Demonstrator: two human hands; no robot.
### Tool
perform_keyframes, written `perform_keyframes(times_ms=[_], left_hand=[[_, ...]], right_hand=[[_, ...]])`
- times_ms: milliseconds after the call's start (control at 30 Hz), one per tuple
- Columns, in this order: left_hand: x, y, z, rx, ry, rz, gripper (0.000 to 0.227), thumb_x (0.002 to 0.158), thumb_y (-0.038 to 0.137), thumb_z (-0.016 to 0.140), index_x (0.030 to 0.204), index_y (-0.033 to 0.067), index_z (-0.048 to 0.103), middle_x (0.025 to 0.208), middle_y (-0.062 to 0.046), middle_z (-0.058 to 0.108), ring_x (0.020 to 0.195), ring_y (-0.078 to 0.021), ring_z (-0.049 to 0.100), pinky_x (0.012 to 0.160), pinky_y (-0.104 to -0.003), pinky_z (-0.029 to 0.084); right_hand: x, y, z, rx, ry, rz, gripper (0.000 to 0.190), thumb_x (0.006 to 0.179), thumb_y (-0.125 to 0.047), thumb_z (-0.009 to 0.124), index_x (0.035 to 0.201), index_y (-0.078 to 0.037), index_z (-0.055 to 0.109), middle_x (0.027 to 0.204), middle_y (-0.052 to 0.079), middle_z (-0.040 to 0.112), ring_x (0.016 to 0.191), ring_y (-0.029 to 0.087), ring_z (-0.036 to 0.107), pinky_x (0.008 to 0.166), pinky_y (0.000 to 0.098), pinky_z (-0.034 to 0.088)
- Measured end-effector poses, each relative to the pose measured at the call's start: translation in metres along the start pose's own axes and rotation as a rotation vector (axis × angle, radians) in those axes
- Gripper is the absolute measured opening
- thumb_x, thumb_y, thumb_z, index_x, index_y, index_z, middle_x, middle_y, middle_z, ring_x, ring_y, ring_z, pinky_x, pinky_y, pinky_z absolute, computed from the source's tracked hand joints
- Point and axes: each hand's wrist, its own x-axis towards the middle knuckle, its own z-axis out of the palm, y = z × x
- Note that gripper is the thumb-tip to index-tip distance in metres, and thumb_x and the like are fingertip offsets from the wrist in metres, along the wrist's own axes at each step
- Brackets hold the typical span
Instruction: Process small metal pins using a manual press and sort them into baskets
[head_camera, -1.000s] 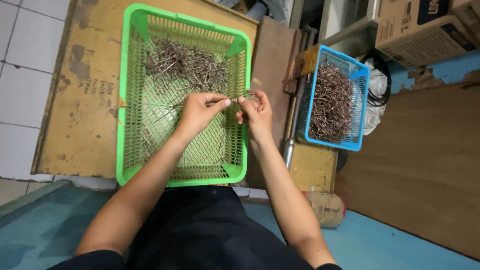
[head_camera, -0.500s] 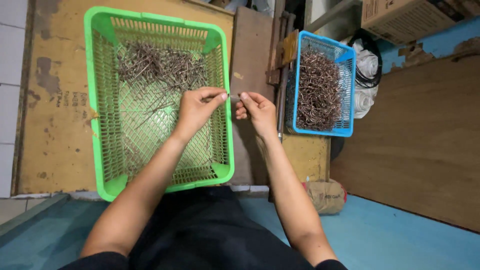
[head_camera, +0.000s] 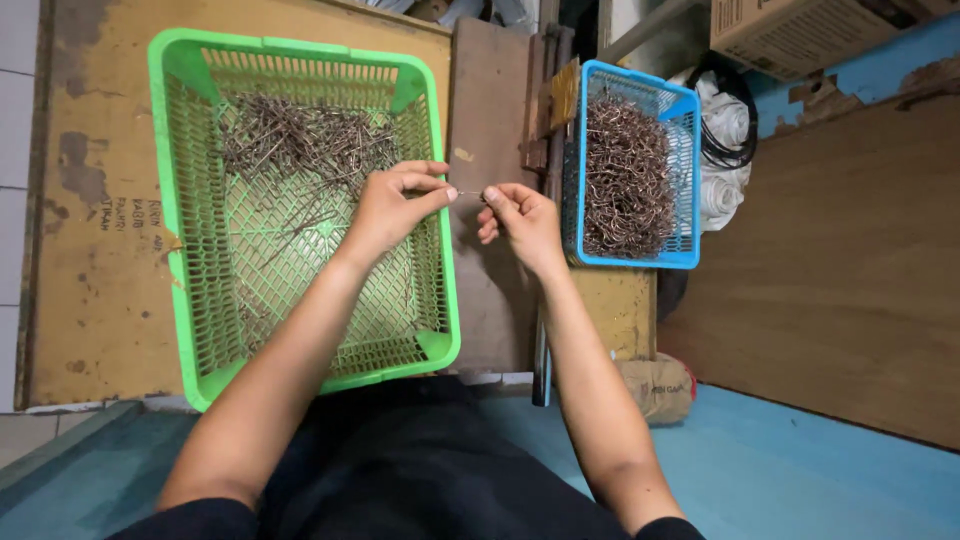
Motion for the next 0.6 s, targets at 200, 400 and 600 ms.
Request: perform_keyframes(times_ms=[200,400,600], left_hand=[[0.016,0.013,0.010,0.059,-0.012,-0.021,0.016,0.086,0.016,0.084,0.100,0.0097,0.082,0.140,-0.013,0.062,0.116,-0.0353,0.068,0.086,-0.039,0.061],[0.046,0.009,0.037,0.052,0.032,0.101,0.016,0.087,0.010,0.082,0.100,0.0015,0.080,0.137,-0.031,0.055,0.115,-0.0502,0.065,0.086,-0.045,0.062],[0.093,-0.039,0.073,0.150,0.091,0.113,0.008,0.086,0.012,0.081,0.093,0.0080,0.083,0.141,-0.030,0.050,0.118,-0.0564,0.060,0.093,-0.050,0.061]], right_hand=[[-0.015,-0.035,-0.008,-0.105,0.173,-0.073,0.032,0.101,-0.024,0.070,0.116,0.004,0.067,0.095,0.024,0.072,0.078,0.032,0.077,0.066,0.0457,0.068],[-0.054,-0.016,-0.068,-0.864,0.411,-0.096,0.035,0.097,-0.041,0.075,0.114,-0.011,0.075,0.103,0.019,0.076,0.103,0.041,0.071,0.090,0.0512,0.056],[-0.076,0.023,-0.079,-0.586,0.284,0.292,0.048,0.099,-0.051,0.066,0.113,-0.007,0.079,0.112,0.019,0.076,0.113,0.034,0.068,0.099,0.0491,0.051]])
